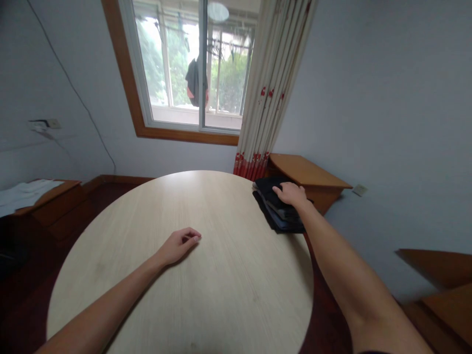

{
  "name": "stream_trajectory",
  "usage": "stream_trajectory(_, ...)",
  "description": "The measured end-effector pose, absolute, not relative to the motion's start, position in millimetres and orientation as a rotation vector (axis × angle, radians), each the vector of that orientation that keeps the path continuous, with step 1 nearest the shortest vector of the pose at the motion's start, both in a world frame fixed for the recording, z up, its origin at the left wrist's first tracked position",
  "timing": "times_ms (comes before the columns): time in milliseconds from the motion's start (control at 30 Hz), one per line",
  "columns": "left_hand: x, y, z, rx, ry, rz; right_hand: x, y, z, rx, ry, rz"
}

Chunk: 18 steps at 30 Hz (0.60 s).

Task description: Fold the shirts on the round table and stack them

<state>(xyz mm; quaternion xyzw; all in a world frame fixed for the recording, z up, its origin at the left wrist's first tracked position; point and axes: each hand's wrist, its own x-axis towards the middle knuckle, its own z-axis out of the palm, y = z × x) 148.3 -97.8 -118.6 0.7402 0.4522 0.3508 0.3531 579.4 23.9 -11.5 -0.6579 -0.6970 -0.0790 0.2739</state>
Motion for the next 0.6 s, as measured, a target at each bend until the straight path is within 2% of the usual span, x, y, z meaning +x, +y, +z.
stream_trajectory(133,152,-98,-123,1.988,1.227,0.919,481,-38,-42,-1.774,-2.039,-0.221)
stream_trajectory(300,158,-98,-129,2.267,1.495,1.051,367,-99,-105,-1.794,-2.165,0.255)
stream_trajectory(500,167,-98,-141,2.483,1.785,0.374,345,-108,-132,-1.865,-2.189,0.312)
stream_trajectory(600,169,-99,-142,2.502,1.782,0.274,347,-107,-134,-1.844,-2.194,0.283)
